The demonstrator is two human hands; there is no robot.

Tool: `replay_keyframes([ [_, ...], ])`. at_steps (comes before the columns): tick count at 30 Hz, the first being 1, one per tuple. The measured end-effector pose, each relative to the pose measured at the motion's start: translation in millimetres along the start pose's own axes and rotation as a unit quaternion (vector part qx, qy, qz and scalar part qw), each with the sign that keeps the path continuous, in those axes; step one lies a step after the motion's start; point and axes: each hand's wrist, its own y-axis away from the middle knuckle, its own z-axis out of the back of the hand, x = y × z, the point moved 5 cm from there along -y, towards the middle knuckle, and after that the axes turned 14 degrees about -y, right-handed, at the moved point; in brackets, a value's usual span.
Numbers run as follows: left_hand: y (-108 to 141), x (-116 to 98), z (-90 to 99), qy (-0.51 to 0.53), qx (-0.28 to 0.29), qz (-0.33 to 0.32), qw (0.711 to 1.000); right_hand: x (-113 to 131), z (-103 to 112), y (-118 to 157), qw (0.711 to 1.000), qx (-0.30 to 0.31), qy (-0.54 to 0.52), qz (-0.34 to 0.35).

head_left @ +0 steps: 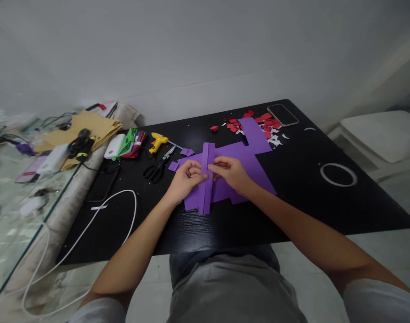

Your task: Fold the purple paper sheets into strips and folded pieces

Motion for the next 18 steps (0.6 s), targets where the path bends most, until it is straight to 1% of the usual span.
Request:
replay_keyframes([
  [5,1.0,4.6,-3.9,-0.057,0.054,0.035,0.996,-0.9,5.4,-2.3,0.999,-0.036,-0.004,0.007],
  [9,3.3,3.3,-7.9,-0.091,0.092,0.038,0.991,-0.4,8.1,-3.3,0.999,-0.052,-0.008,-0.004],
  [15,4.2,3.4,-7.3,-0.114,0.093,0.039,0.988,0.2,1.7,1.4,0.999,-0.014,-0.029,-0.028],
  [18,3.8,5.4,-6.4,-0.120,0.093,0.035,0.988,0.8,4.1,1.0,0.999,-0.024,-0.028,-0.022],
])
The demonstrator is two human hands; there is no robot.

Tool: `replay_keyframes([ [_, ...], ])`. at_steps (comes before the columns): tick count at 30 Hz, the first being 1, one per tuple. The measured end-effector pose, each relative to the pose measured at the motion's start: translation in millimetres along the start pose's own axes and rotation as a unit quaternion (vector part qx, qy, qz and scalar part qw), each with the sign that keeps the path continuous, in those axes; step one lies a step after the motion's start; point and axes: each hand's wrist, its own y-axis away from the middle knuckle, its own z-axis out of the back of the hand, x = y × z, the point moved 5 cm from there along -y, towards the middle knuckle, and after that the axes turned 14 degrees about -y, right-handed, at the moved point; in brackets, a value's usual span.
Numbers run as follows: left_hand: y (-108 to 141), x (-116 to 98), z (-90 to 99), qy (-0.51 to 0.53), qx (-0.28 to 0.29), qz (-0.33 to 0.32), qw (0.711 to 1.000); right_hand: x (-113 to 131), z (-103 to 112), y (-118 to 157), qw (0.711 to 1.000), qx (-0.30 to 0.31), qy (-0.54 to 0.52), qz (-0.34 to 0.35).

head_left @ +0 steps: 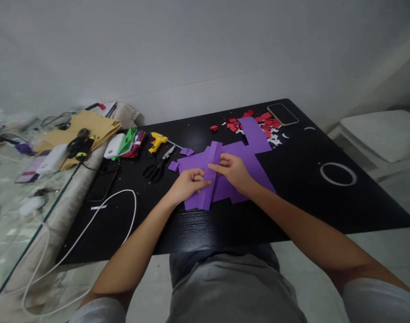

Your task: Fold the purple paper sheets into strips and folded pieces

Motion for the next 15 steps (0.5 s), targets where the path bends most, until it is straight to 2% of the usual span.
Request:
replay_keyframes([
  [3,-0.3,2.7,-0.9,0.001,0.010,0.005,1.000,5.6,9.5,-5.0,0.999,-0.034,-0.002,0.020],
  [8,-1.3,7.3,-8.3,0.022,0.077,0.029,0.996,20.4,30.4,-16.8,0.994,-0.086,-0.002,0.069],
  [11,-2.1,8.2,-8.2,0.034,0.084,0.025,0.996,21.9,36.6,-20.6,0.993,-0.095,-0.006,0.075],
  [15,-0.1,6.4,-8.1,0.020,0.113,0.013,0.993,19.0,34.2,-19.7,0.994,-0.084,-0.014,0.066],
])
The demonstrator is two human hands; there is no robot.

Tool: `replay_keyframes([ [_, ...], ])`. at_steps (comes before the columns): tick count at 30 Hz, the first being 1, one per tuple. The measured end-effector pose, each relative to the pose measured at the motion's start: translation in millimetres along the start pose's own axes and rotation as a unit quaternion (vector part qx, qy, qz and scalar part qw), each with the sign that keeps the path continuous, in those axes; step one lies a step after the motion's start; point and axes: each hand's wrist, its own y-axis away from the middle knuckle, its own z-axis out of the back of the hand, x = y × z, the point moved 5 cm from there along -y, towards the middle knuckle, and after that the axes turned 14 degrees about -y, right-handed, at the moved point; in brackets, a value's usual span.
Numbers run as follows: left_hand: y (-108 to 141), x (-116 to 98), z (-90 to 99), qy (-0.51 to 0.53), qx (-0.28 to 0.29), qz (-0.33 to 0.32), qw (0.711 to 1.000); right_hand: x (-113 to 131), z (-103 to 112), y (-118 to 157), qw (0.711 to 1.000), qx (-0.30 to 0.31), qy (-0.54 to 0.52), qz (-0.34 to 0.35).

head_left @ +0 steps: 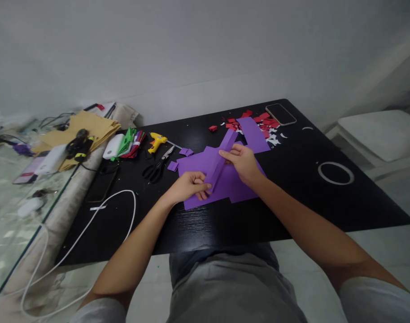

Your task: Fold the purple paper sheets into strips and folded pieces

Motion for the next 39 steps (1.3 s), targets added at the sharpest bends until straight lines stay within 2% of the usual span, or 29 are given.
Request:
replay_keyframes([
  [3,1.0,-5.4,3.7,-0.032,-0.026,-0.025,0.999,-5.7,-8.8,6.1,0.998,0.043,0.013,-0.047],
  [8,1.9,-13.0,24.2,0.008,-0.206,-0.095,0.974,-25.4,-33.5,28.7,0.972,0.181,0.042,-0.140],
  [10,3.7,-13.8,29.6,0.012,-0.251,-0.116,0.961,-32.9,-40.3,37.7,0.963,0.211,0.052,-0.157],
  [12,5.5,-14.5,31.6,-0.001,-0.270,-0.126,0.955,-37.6,-44.1,43.5,0.958,0.226,0.050,-0.167],
  [16,7.9,-15.9,31.0,-0.018,-0.277,-0.124,0.953,-36.9,-46.1,45.0,0.954,0.245,0.062,-0.162],
  [20,8.8,-18.1,30.6,-0.015,-0.282,-0.123,0.952,-30.4,-43.2,40.2,0.961,0.221,0.111,-0.122],
  [27,10.6,-20.1,30.2,-0.023,-0.282,-0.123,0.951,-26.2,-42.3,38.7,0.975,0.185,0.079,-0.095],
  [33,10.1,-18.3,31.9,0.012,-0.278,-0.115,0.954,-25.3,-39.7,38.5,0.974,0.171,0.123,-0.087],
  [39,10.1,-19.2,32.1,0.004,-0.275,-0.119,0.954,-21.2,-38.7,37.5,0.971,0.170,0.153,-0.070],
])
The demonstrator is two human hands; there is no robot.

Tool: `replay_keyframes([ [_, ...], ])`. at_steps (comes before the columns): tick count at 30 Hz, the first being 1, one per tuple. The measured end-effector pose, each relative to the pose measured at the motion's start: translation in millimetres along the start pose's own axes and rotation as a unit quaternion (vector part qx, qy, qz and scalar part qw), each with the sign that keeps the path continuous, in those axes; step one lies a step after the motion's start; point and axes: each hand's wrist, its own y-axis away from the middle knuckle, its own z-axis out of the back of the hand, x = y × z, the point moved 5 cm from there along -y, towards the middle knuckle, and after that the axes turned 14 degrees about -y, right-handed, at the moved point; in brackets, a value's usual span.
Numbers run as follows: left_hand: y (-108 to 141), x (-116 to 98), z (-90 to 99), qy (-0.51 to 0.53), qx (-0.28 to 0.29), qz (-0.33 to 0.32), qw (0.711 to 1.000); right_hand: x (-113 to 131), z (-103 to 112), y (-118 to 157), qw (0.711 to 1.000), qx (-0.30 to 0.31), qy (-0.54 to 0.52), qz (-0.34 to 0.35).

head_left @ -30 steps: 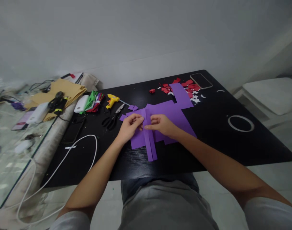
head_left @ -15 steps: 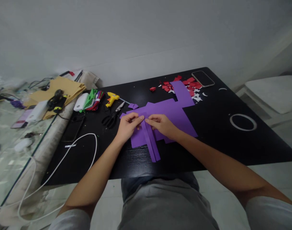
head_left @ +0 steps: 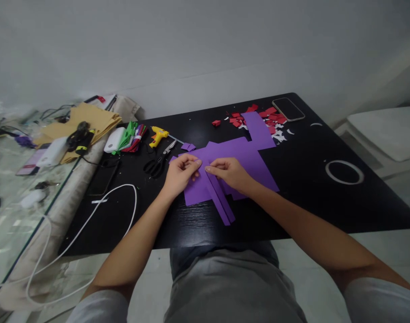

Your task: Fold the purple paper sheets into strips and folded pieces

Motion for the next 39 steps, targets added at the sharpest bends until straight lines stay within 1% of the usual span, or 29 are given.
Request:
replay_keyframes([
  [4,0.0,0.4,-0.7,-0.011,-0.003,-0.006,1.000,0.9,-1.6,1.0,1.000,0.005,-0.023,-0.010],
  [10,-0.2,2.6,-1.6,-0.010,-0.008,-0.011,1.000,-2.9,-7.1,3.8,0.997,0.040,-0.039,-0.058],
  [14,-0.2,4.3,-2.3,-0.027,-0.007,-0.016,0.999,-8.8,-5.0,3.4,0.997,0.031,-0.015,-0.062],
  [17,-1.4,7.7,-1.8,-0.047,-0.013,-0.019,0.999,-14.2,-4.4,3.2,0.997,0.031,-0.015,-0.070],
  [20,-3.4,10.0,0.9,-0.062,-0.030,-0.031,0.997,-19.5,-6.2,3.7,0.994,0.050,-0.042,-0.092],
  [25,-5.0,7.3,7.9,-0.080,-0.069,-0.055,0.993,-31.5,-12.2,5.6,0.976,0.100,-0.100,-0.167],
  [29,-4.2,4.2,13.0,-0.092,-0.105,-0.068,0.988,-35.9,-12.3,7.3,0.970,0.122,-0.085,-0.195],
  [32,-5.1,4.9,16.6,-0.081,-0.127,-0.071,0.986,-33.1,-13.5,9.6,0.966,0.164,-0.050,-0.194],
  [35,-7.8,8.3,19.8,-0.065,-0.131,-0.072,0.987,-23.0,-16.0,10.9,0.963,0.205,-0.047,-0.167],
  [37,-10.0,12.3,20.0,-0.070,-0.114,-0.061,0.989,-13.3,-17.1,10.7,0.965,0.218,-0.058,-0.135],
  [39,-11.7,16.3,17.5,-0.084,-0.083,-0.045,0.992,-4.0,-17.6,10.2,0.967,0.221,-0.068,-0.104],
])
